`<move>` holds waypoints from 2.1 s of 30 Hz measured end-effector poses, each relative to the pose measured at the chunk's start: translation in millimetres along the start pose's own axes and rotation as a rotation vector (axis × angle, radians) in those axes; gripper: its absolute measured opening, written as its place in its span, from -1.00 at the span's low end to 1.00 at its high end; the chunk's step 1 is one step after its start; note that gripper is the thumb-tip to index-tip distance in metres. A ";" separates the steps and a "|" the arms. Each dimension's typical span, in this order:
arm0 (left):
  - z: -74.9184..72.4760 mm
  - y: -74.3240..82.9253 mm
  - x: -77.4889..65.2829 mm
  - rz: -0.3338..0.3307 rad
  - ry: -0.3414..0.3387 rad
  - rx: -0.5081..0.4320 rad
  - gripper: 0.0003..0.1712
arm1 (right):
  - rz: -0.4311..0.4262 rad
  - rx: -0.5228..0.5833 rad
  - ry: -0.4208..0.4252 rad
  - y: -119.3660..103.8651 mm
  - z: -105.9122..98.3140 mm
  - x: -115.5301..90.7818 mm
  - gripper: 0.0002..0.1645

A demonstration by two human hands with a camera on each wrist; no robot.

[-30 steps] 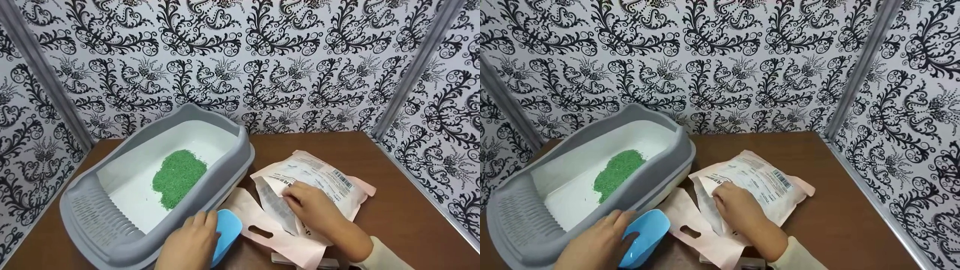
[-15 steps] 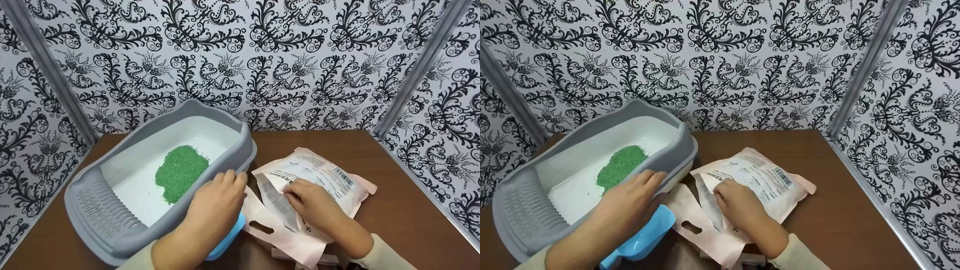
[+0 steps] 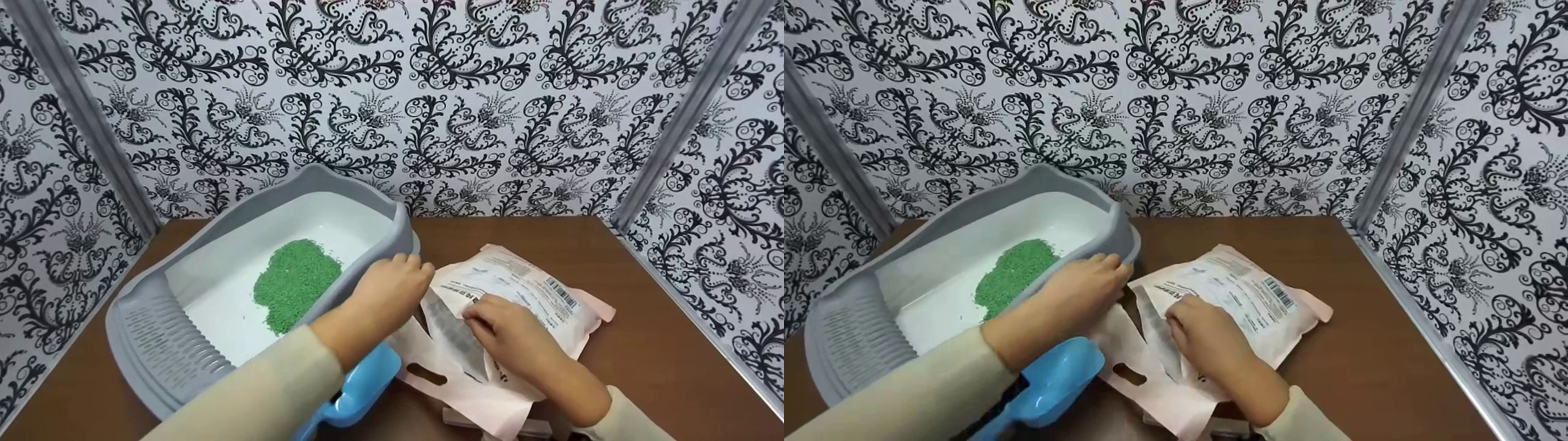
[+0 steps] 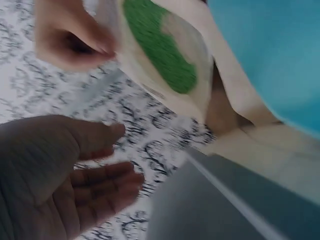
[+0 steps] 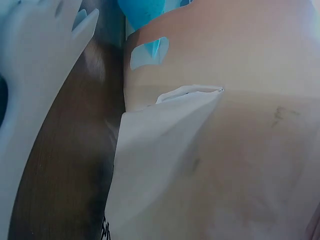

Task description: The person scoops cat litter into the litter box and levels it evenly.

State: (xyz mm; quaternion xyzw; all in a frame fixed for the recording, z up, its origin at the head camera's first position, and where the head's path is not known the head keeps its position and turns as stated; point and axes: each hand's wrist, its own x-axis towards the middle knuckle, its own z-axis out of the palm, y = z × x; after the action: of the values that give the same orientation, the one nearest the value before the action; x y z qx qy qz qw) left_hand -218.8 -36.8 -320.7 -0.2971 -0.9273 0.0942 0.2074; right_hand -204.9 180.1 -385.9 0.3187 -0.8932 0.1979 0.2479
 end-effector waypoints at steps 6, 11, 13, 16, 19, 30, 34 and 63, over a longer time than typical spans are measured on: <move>26.3 -4.8 23.7 0.123 -0.141 0.042 -0.78 | 0.005 0.003 -0.007 0.1 0.8 -1.8 -0.88; 47.1 -2.7 35.4 0.212 -0.201 0.115 -0.72 | -0.011 0.002 -0.005 -0.3 1.2 -0.1 -0.87; 56.1 -1.2 39.6 0.228 -0.202 0.138 -0.72 | -0.009 -0.001 -0.008 -0.6 1.0 -0.1 -0.87; 67.5 1.8 44.7 0.233 -0.211 0.148 -0.72 | -0.005 -0.005 -0.016 -1.4 0.5 -0.1 -0.88; 75.2 4.2 47.7 0.240 -0.207 0.156 -0.71 | -0.006 -0.010 -0.017 -1.8 0.2 -0.3 -0.89; 90.5 6.9 45.7 0.250 -0.163 0.171 -0.72 | 0.010 -0.007 -0.101 -4.6 1.1 0.6 -0.89; 93.1 7.3 46.5 0.256 -0.150 0.178 -0.72 | 0.006 -0.005 -0.112 -5.0 1.7 -0.2 -0.89; 96.0 11.3 48.5 0.235 -0.205 0.142 -0.79 | -0.226 0.181 -0.208 25.0 -25.5 -37.6 -0.82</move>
State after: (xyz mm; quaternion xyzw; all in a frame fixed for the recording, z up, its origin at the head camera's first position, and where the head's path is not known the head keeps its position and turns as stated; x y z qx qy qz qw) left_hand -291.1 -4.0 -394.2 -0.3770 -0.8933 0.2133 0.1196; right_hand -188.2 228.8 -391.7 0.4570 -0.8510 0.2144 0.1449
